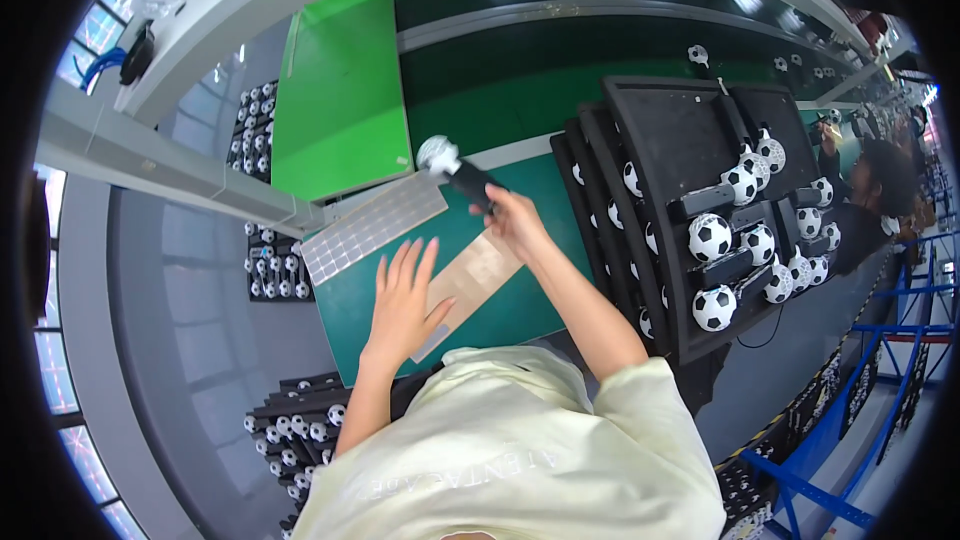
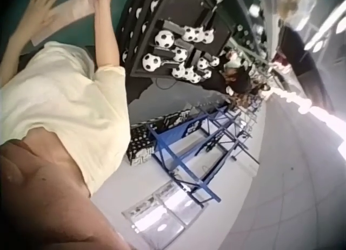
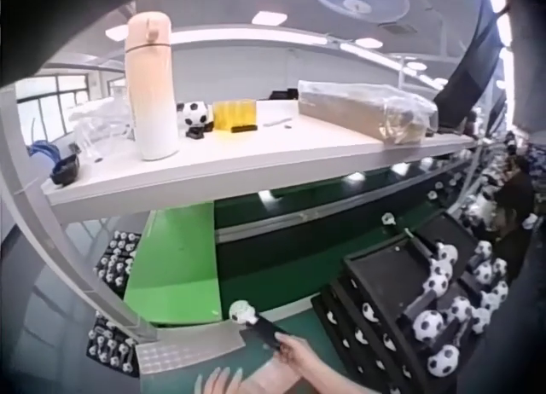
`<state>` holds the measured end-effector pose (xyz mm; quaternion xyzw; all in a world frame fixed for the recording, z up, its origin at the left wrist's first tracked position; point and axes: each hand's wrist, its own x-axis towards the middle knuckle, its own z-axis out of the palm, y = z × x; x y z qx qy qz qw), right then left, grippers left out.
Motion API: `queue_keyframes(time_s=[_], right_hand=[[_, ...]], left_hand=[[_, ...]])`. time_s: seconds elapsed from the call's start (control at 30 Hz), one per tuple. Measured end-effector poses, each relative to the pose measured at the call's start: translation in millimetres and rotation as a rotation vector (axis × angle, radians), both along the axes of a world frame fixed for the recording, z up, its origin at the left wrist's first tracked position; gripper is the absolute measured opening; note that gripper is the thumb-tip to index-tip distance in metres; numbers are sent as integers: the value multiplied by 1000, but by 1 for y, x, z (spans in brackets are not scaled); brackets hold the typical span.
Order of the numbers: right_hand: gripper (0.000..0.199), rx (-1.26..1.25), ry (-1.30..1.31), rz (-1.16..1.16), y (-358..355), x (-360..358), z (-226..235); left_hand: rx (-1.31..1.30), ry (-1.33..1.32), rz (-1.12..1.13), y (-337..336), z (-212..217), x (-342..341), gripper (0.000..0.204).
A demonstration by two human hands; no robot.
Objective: The person repeatedly takes handheld soccer ball fans from the conveyor belt, peels adhesive pads from a sheet, sticks them onto the bottom of each fan handle, and places the fans onto a tray.
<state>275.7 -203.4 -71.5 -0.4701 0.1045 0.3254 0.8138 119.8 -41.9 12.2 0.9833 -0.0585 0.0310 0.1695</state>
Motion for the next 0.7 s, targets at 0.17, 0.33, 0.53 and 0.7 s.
queue_keyframes(time_s=[0.17, 0.33, 0.53, 0.7], right_hand=[[39, 43, 121, -205, 35, 140, -101], [51, -175, -47, -634, 52, 181, -102], [60, -1433, -1258, -351, -18, 82, 36], [65, -2466, -727, -483, -130, 8, 129]], left_hand=[[-79, 215, 147, 31, -49, -72, 63], [-146, 348, 266, 43, -75, -116, 58], [-111, 403, 275, 54, -80, -95, 56], [-82, 306, 134, 53, -60, -49, 54]])
